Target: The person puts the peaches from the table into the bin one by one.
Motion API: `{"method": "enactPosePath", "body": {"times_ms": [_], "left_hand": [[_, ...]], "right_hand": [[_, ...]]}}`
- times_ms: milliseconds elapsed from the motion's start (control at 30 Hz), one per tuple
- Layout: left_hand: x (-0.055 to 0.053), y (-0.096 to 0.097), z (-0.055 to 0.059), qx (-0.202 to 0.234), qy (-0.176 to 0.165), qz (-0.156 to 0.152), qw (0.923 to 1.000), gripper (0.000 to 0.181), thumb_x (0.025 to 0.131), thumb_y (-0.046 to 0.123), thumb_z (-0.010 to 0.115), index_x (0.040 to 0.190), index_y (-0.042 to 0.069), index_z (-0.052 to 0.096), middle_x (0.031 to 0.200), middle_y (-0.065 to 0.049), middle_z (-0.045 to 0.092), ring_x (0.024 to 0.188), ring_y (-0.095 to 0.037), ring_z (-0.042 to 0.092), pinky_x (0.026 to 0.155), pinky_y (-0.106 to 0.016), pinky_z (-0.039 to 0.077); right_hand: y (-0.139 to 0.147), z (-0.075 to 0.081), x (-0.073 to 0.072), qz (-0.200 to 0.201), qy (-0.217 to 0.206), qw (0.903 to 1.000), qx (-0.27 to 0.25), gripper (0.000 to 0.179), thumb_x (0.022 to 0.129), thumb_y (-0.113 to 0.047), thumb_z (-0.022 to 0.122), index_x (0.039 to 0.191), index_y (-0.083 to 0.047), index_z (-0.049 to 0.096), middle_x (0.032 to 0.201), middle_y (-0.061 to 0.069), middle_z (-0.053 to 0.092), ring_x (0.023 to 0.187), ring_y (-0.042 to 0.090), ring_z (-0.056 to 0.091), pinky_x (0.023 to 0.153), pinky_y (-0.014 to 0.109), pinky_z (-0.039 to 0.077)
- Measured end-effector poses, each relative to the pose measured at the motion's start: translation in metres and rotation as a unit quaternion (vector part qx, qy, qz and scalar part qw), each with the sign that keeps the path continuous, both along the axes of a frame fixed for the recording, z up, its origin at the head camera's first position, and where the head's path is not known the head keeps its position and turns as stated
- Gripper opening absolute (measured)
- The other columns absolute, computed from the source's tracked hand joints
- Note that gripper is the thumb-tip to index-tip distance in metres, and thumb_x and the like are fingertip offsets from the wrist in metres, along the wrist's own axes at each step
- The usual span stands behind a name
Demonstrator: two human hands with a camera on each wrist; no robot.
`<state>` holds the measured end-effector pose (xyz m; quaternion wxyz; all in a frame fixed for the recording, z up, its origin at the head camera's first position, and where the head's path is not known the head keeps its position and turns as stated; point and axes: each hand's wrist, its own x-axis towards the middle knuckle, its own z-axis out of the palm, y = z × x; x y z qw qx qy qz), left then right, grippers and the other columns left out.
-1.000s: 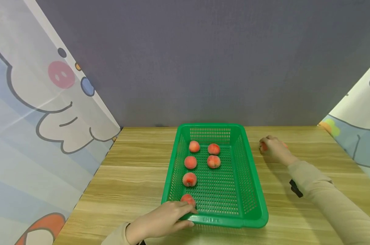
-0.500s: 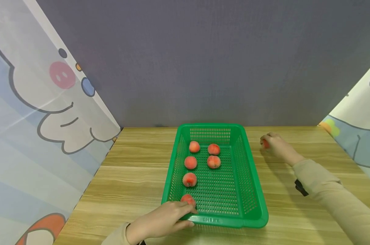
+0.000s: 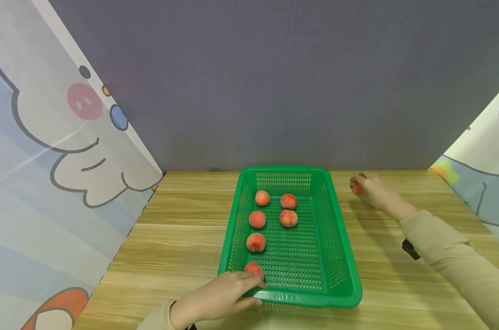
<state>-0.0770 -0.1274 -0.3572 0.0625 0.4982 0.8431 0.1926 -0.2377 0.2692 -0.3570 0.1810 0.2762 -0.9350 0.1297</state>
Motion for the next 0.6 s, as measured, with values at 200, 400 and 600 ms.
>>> {"method": "enactPosePath", "body": {"times_ms": [200, 400, 600], "left_hand": [[0.000, 0.000, 0.000, -0.002, -0.002, 0.002, 1.0000, 0.027, 0.092, 0.030, 0.047, 0.109, 0.011, 0.055, 0.102, 0.005, 0.060, 0.095, -0.004, 0.056, 0.076, -0.015, 0.044], [0.001, 0.000, 0.001, -0.003, 0.001, 0.000, 1.0000, 0.026, 0.091, 0.030, 0.047, 0.109, 0.011, 0.055, 0.102, 0.005, 0.060, 0.094, -0.004, 0.056, 0.076, -0.014, 0.043], [0.000, 0.001, 0.001, -0.001, -0.002, -0.001, 1.0000, 0.026, 0.091, 0.029, 0.048, 0.108, 0.011, 0.055, 0.103, 0.005, 0.060, 0.095, -0.004, 0.056, 0.077, -0.014, 0.043]], "right_hand": [[-0.003, 0.008, 0.005, -0.005, 0.007, 0.9997, 0.022, 0.033, 0.065, 0.010, 0.068, 0.097, 0.010, 0.057, 0.091, 0.028, 0.052, 0.081, 0.043, 0.051, 0.064, 0.048, 0.047], [-0.007, 0.013, 0.009, 0.012, 0.037, 0.9991, 0.017, 0.032, 0.065, 0.009, 0.070, 0.095, 0.008, 0.058, 0.089, 0.025, 0.053, 0.079, 0.040, 0.052, 0.063, 0.046, 0.047], [-0.012, 0.021, 0.012, 0.025, 0.067, 0.9974, 0.013, 0.034, 0.064, 0.009, 0.071, 0.096, 0.008, 0.058, 0.087, 0.023, 0.054, 0.077, 0.038, 0.051, 0.063, 0.046, 0.046]]}}
